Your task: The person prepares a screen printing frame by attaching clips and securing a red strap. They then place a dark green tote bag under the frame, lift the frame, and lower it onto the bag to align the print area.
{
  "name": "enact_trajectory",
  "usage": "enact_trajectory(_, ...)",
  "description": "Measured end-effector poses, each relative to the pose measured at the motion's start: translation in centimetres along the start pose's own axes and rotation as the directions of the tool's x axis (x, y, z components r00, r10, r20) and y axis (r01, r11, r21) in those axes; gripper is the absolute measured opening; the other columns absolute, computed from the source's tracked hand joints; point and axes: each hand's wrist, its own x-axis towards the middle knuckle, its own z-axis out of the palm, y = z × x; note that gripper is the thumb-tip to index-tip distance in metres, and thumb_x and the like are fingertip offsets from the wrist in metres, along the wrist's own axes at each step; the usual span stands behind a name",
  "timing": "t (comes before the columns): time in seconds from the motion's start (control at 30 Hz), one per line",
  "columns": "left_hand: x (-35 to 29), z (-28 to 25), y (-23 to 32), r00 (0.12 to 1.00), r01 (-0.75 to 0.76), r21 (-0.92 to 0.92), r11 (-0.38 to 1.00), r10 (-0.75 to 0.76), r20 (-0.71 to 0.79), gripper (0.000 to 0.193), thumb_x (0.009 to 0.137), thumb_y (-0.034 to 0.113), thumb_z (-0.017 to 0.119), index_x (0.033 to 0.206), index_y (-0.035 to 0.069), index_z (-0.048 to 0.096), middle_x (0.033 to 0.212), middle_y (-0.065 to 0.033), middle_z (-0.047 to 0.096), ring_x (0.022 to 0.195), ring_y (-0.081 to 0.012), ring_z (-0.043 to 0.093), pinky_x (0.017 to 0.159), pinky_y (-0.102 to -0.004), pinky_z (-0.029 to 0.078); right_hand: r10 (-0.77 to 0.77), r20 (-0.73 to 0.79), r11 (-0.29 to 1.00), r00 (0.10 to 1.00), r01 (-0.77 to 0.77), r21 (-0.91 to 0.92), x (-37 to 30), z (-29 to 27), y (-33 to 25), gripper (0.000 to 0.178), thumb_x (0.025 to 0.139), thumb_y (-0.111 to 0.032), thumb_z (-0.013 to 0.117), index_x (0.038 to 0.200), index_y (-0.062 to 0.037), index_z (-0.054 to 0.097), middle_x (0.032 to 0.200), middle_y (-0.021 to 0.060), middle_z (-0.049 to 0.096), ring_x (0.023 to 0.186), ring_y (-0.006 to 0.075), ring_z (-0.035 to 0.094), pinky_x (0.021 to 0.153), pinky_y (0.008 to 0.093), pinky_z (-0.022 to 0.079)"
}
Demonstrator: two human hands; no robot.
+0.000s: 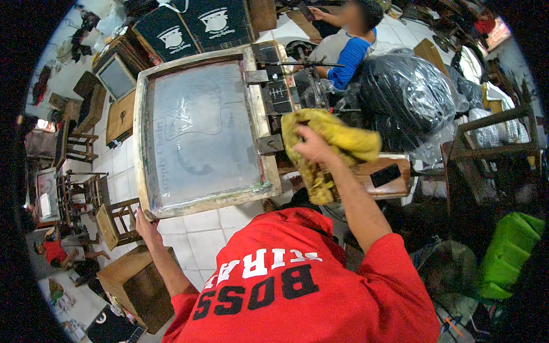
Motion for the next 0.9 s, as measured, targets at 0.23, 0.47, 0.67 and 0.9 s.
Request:
enact_trajectory(0.23, -1.0, 0.2, 1.1, 0.997, -0.078, -0.052, 0.996, 0.079, 0.003, 0.044, 0.099, 0.047, 0.056, 0.107, 0.004, 0.063, 0.099, -0.0061, 0.064, 0.086, -0.0163, 0.061, 0.067, -0.0329, 0.05, -0.183, 0.082, 0.661, 0.98, 0.184, -0.728, 1.5, 3.9, 3.3, 0.053, 0.081, -0.021, 0.072, 0.123, 0.0029, 0.051, 0.118, 0.0175, 0.05, 0.096, 0.0341, 0.063, 0.078, 0.0442, 0.055)
enact_trajectory(0.47, -2.0, 0.5, 2.3, 0.995, -0.053, -0.008, 0.999, 0.053, -0.089, 0.042, 0.1, 0.044, 0.056, 0.101, 0.003, 0.063, 0.09, -0.0039, 0.062, 0.078, -0.0147, 0.059, 0.063, -0.0317, 0.05, -0.245, 0.349, 0.299, 0.904, 0.413, -0.86, 4.7, 2.6, 3.3, 0.047, 0.07, -0.038, 0.079, 0.096, -0.0029, 0.063, 0.101, 0.0119, 0.059, 0.085, 0.0273, 0.065, 0.069, 0.0381, 0.055)
enact_trajectory(0.67, -2.2, 1.3, 2.7, 0.972, -0.096, 0.08, 0.992, 0.111, -0.206, 0.039, 0.1, 0.044, 0.055, 0.091, 0.006, 0.059, 0.082, 0.0003, 0.054, 0.071, -0.0115, 0.052, 0.059, -0.03, 0.042, -0.032, 0.433, 0.564, 0.901, 0.374, -0.736, 8.4, 1.8, 4.3, 0.025, 0.065, -0.02, 0.071, 0.08, -0.0005, 0.072, 0.083, 0.0213, 0.071, 0.081, 0.0358, 0.071, 0.074, 0.0451, 0.058)
enact_trajectory(0.9, -2.7, 1.9, 3.2, 0.955, -0.056, 0.137, 0.989, 0.093, -0.281, 0.044, 0.099, 0.045, 0.058, 0.101, 0.001, 0.062, 0.087, -0.0011, 0.058, 0.078, -0.0116, 0.05, 0.067, -0.0291, 0.041, 0.072, 0.85, 0.828, 0.522, 0.443, -0.343, 14.6, 1.5, 5.7, 0.049, 0.064, -0.037, 0.074, 0.081, 0.0079, 0.069, 0.079, 0.0277, 0.068, 0.075, 0.0398, 0.068, 0.071, 0.0461, 0.054)
